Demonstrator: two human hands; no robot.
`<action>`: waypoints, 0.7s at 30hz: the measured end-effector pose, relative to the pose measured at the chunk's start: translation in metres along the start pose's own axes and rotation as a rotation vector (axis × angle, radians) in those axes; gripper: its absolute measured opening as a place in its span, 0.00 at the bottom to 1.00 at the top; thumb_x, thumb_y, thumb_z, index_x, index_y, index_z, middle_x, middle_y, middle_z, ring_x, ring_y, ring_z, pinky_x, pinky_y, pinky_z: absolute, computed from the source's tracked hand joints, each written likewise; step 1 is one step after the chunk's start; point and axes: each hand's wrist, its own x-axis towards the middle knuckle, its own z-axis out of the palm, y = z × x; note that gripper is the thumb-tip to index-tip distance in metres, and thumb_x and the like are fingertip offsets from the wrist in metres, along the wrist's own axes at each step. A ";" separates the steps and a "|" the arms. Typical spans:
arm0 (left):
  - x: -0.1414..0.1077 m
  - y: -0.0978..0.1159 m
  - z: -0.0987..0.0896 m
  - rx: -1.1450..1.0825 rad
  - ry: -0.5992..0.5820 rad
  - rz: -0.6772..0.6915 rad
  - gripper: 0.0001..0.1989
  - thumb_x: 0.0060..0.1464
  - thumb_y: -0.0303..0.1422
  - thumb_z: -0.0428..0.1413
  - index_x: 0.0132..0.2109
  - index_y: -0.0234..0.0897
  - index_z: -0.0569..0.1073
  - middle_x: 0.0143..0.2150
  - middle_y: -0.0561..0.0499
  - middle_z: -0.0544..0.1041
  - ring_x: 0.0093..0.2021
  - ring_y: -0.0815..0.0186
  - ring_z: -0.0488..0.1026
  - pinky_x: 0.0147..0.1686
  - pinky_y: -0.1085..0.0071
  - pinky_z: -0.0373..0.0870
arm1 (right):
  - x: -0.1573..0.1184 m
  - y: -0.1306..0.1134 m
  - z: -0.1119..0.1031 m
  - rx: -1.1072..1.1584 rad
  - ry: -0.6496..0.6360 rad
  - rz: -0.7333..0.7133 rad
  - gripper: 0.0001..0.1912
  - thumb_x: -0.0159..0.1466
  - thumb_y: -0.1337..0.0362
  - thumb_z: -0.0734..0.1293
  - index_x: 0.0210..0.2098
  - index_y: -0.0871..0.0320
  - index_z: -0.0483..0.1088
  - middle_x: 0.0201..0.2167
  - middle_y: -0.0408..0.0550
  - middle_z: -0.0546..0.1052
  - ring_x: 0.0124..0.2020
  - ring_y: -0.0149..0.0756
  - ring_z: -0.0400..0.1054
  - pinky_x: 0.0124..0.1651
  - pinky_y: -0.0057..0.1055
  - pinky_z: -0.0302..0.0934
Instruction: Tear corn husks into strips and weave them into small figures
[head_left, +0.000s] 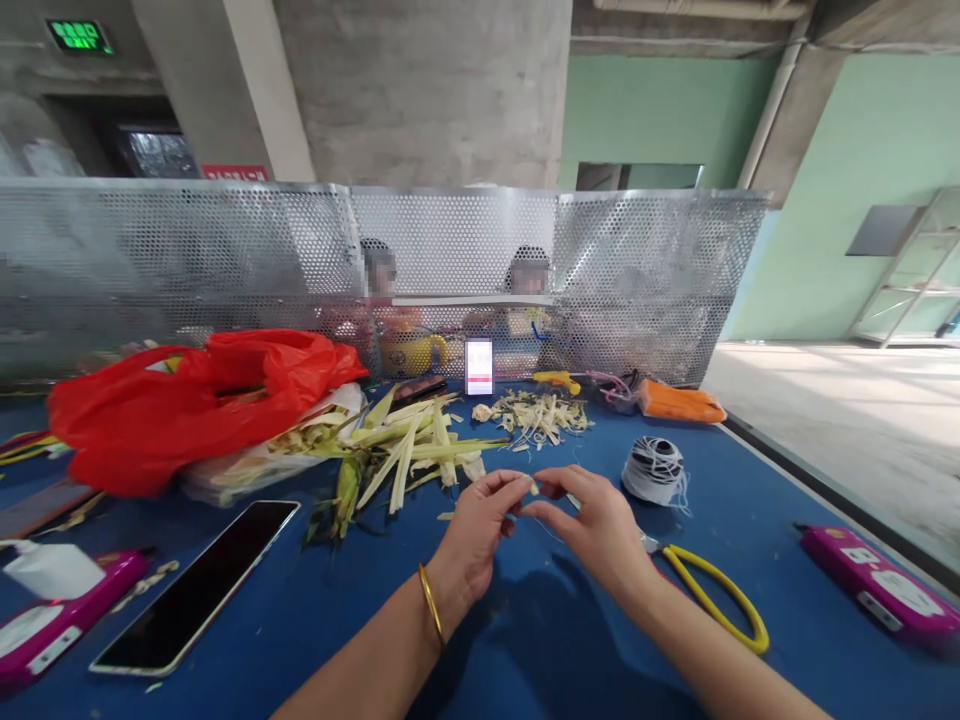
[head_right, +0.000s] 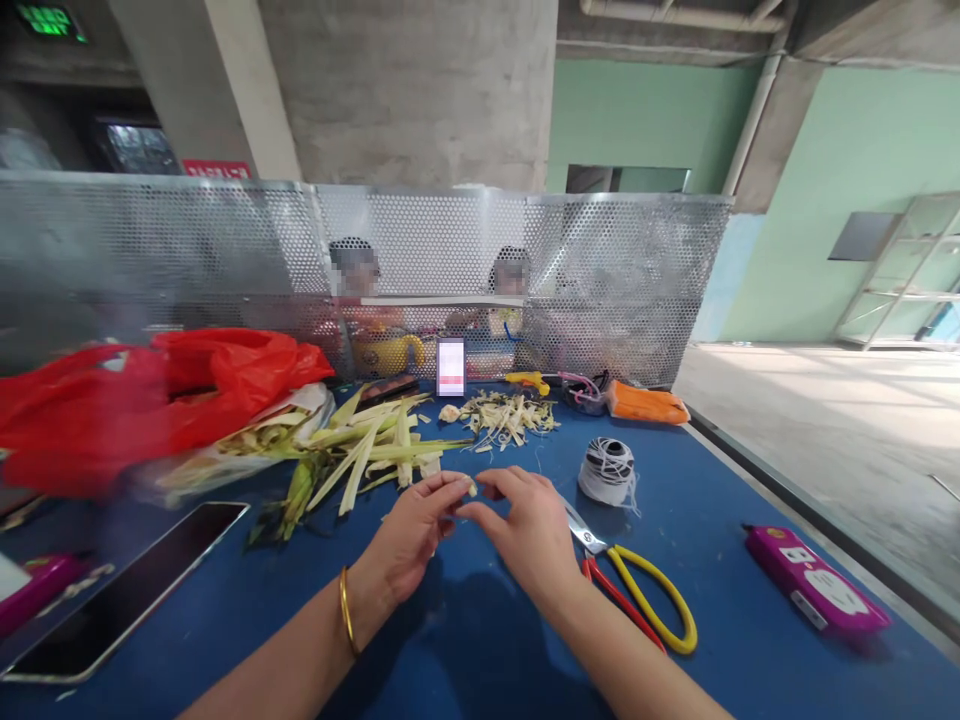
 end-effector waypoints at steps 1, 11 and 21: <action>0.000 0.000 0.000 -0.027 0.018 -0.002 0.11 0.38 0.36 0.64 0.30 0.36 0.73 0.25 0.56 0.67 0.25 0.73 0.60 0.23 0.77 0.53 | 0.004 -0.001 0.006 0.050 -0.010 0.023 0.09 0.60 0.58 0.66 0.36 0.54 0.75 0.31 0.45 0.78 0.35 0.37 0.70 0.40 0.32 0.61; 0.003 0.001 -0.001 0.061 0.122 -0.015 0.04 0.38 0.31 0.58 0.25 0.34 0.72 0.24 0.54 0.69 0.25 0.72 0.61 0.22 0.76 0.53 | 0.011 0.007 0.025 0.346 -0.010 0.171 0.09 0.59 0.60 0.66 0.31 0.56 0.77 0.28 0.45 0.79 0.31 0.36 0.70 0.34 0.27 0.61; 0.006 0.002 -0.003 0.107 0.171 0.030 0.06 0.37 0.31 0.60 0.24 0.34 0.71 0.18 0.57 0.66 0.21 0.74 0.59 0.22 0.76 0.53 | 0.009 0.004 0.032 0.708 0.006 0.324 0.10 0.55 0.58 0.69 0.29 0.60 0.75 0.22 0.44 0.76 0.26 0.34 0.70 0.32 0.28 0.62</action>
